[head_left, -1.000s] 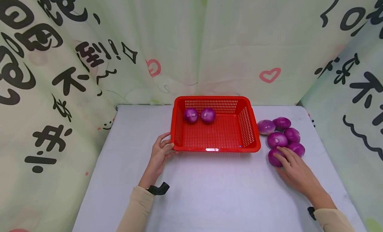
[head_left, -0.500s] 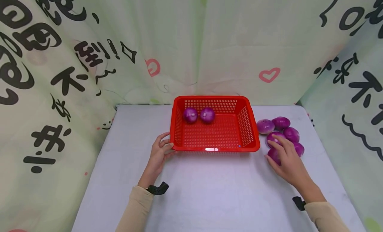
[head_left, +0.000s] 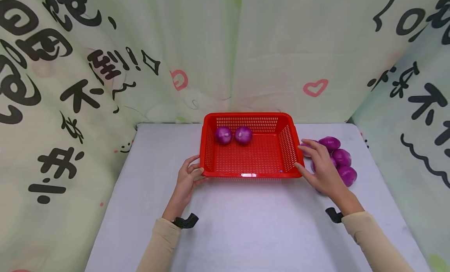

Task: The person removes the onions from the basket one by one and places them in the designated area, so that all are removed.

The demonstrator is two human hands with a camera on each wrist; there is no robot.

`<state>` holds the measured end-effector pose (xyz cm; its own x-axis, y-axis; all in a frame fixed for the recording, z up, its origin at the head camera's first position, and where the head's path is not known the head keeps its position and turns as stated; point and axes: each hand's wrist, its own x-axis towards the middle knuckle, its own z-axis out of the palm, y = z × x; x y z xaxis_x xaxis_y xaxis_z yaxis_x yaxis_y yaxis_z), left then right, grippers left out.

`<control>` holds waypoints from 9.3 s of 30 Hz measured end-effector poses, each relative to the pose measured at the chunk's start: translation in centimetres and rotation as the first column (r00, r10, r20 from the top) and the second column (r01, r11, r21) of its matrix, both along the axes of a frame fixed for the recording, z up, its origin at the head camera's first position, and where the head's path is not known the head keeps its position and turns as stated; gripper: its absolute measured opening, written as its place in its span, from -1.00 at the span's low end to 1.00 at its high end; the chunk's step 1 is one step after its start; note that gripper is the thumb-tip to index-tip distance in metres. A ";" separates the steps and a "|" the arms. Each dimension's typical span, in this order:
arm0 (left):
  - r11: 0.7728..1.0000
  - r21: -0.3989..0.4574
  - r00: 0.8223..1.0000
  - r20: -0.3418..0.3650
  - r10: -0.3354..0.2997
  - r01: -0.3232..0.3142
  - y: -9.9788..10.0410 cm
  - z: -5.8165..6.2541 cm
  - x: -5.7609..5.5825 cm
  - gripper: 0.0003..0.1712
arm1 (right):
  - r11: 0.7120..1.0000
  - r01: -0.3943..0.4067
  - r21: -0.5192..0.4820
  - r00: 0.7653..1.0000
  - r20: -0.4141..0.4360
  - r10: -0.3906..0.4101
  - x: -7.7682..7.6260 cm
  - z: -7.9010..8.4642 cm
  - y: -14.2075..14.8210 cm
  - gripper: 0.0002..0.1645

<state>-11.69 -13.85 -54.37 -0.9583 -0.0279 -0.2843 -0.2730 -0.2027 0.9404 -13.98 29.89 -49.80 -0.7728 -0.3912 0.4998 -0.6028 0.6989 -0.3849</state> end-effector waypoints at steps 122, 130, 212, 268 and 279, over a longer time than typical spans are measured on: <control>0.999 -0.033 0.999 0.032 0.018 -0.017 0.1 0.2 0.1 -0.39 | 0.932 -0.211 0.294 0.778 0.627 -0.022 -15.1 5.5 -9.4 -0.24; 0.999 -0.044 0.999 0.031 0.016 -0.015 0.0 0.2 0.0 -0.39 | 0.970 -0.131 0.204 0.744 0.667 -0.039 -15.2 6.8 -5.8 -0.24; 0.999 -0.049 1.000 0.011 0.000 0.001 -0.3 -0.4 -0.3 -0.42 | 0.773 0.622 0.123 0.412 0.788 -0.458 -8.0 -3.2 16.3 0.11; 0.999 -0.033 1.000 0.014 -0.007 0.007 -0.1 -0.3 -0.5 -0.41 | 0.947 0.307 -0.098 0.901 0.352 -0.255 -11.3 0.2 5.4 -0.42; 1.000 -0.021 1.000 0.027 0.000 0.001 -0.2 -0.4 -0.5 -0.43 | 0.993 0.120 0.008 0.903 0.415 -0.113 -11.7 1.9 -1.0 -0.39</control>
<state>-12.23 -14.05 -54.77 -0.9505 -0.0339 -0.3090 -0.2981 -0.1825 0.9369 -25.69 28.86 -47.89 -0.9511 -0.2797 0.1310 -0.3011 0.7452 -0.5950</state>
